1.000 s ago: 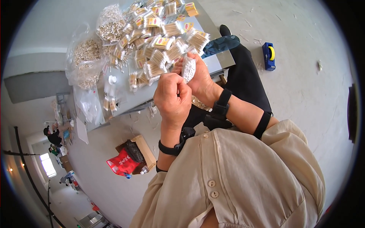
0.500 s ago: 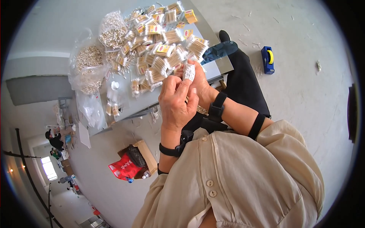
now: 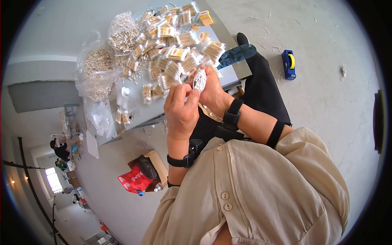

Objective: Inspecting and organizing small packages of cotton swabs on a workbench in a manufacturing environment.

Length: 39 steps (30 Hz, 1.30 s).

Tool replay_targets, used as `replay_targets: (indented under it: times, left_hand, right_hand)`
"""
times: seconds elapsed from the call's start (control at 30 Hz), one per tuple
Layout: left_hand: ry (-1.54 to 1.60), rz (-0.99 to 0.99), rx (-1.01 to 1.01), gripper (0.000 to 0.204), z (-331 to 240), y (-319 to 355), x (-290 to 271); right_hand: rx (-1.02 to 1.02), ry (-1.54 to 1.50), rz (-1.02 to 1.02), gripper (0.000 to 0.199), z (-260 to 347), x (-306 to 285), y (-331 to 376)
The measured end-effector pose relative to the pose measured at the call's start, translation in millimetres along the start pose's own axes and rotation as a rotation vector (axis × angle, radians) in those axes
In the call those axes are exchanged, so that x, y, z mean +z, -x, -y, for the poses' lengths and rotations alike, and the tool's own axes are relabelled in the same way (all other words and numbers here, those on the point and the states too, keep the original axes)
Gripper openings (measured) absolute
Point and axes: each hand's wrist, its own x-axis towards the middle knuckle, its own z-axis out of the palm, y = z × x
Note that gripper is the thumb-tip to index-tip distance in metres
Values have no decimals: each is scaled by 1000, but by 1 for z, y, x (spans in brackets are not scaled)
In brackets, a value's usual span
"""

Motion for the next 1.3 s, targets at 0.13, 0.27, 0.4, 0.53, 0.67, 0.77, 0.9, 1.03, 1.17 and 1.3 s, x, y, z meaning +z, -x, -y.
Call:
replay_targets:
  times: [0.13, 0.27, 0.4, 0.53, 0.67, 0.77, 0.9, 1.03, 1.17, 1.3]
  left_hand:
    - [-9, -26, 36, 15, 0, 2, 3]
    - [-37, -31, 14, 16, 6, 8, 0]
    - [-69, -87, 3, 16, 14, 3, 8]
    - [-106, -125, 21, 15, 20, -2, 15]
    - [-105, -81, -35, 15, 22, 6, 16]
    - [-99, -59, -34, 15, 21, 8, 20]
    - [-102, -43, -45, 13, 22, 11, 23]
    - [-106, -37, -55, 11, 23, 13, 25]
    - [-103, -33, -61, 11, 25, 15, 24]
    - [-32, -8, -93, 14, 19, 9, 23]
  right_hand:
    - [119, -16, 192, 36, 6, -21, -17]
    - [62, 30, 5, 29, -7, 2, -5]
    - [74, -6, 59, 31, -6, 3, -22]
    - [166, -122, 186, 32, -7, -4, -46]
    - [184, -125, 49, 32, -15, -1, -45]
    - [161, -72, 179, 29, -8, -19, -52]
    - [174, -88, 149, 29, -7, -27, -60]
    - [159, -86, 123, 29, -8, -30, -65]
    - [139, -53, 124, 29, -10, -32, -65]
    - [72, 66, 119, 29, -8, -41, -70]
